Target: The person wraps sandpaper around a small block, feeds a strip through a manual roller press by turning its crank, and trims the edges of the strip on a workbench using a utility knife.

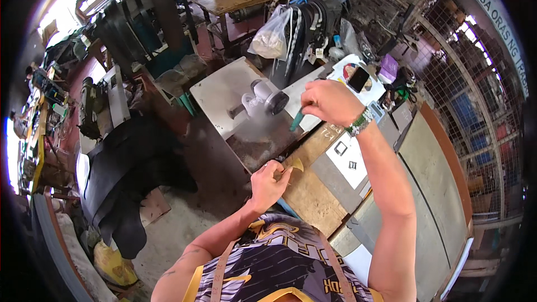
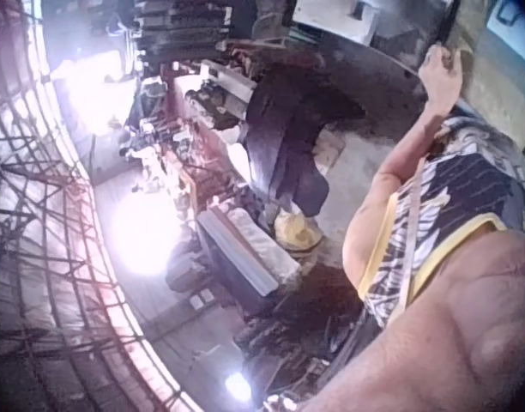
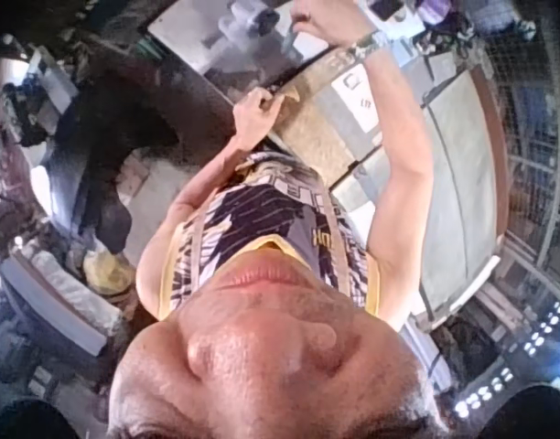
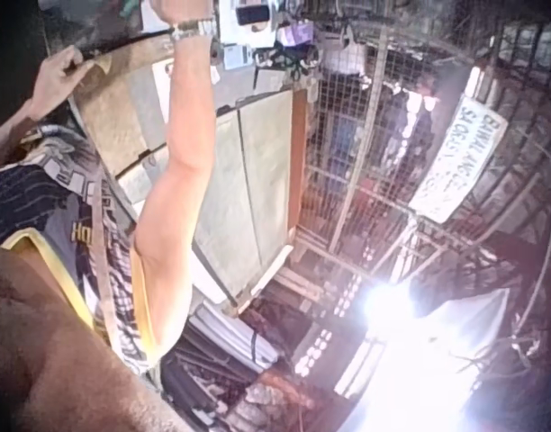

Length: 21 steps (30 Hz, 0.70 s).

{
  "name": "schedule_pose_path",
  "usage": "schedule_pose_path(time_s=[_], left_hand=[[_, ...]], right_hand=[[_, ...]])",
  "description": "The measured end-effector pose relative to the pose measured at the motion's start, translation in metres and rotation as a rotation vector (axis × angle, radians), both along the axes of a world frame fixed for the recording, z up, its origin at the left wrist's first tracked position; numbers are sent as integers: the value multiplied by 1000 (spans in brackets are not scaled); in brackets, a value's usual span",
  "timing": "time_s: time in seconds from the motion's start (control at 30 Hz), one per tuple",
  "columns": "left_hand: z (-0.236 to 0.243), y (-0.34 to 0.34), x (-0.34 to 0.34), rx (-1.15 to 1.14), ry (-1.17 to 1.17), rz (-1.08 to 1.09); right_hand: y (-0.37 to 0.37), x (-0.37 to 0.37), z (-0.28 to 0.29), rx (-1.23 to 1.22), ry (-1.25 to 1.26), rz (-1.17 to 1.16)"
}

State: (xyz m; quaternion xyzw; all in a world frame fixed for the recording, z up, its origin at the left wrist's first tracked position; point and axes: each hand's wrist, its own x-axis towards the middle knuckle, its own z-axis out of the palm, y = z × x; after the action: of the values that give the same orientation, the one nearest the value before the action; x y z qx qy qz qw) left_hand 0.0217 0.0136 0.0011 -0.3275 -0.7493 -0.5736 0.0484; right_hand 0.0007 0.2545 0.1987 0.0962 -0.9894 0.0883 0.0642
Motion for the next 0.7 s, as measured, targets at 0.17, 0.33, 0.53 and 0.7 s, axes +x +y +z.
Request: schedule_pose_path(time_s=[0.17, 0.33, 0.53, 0.7], left_hand=[[6, -4, 4, -60, -53, 19], [11, -4, 6, -74, -49, 27], [7, -3, 6, -42, -17, 47], [8, -5, 4, -2, 2, 31]], right_hand=[[-1, 2, 1, 30, -20, -25], [1, 4, -6, 46, -10, -87], [-12, 9, -18, -30, -34, -448], [-22, 5, -38, -118, -14, -645]])
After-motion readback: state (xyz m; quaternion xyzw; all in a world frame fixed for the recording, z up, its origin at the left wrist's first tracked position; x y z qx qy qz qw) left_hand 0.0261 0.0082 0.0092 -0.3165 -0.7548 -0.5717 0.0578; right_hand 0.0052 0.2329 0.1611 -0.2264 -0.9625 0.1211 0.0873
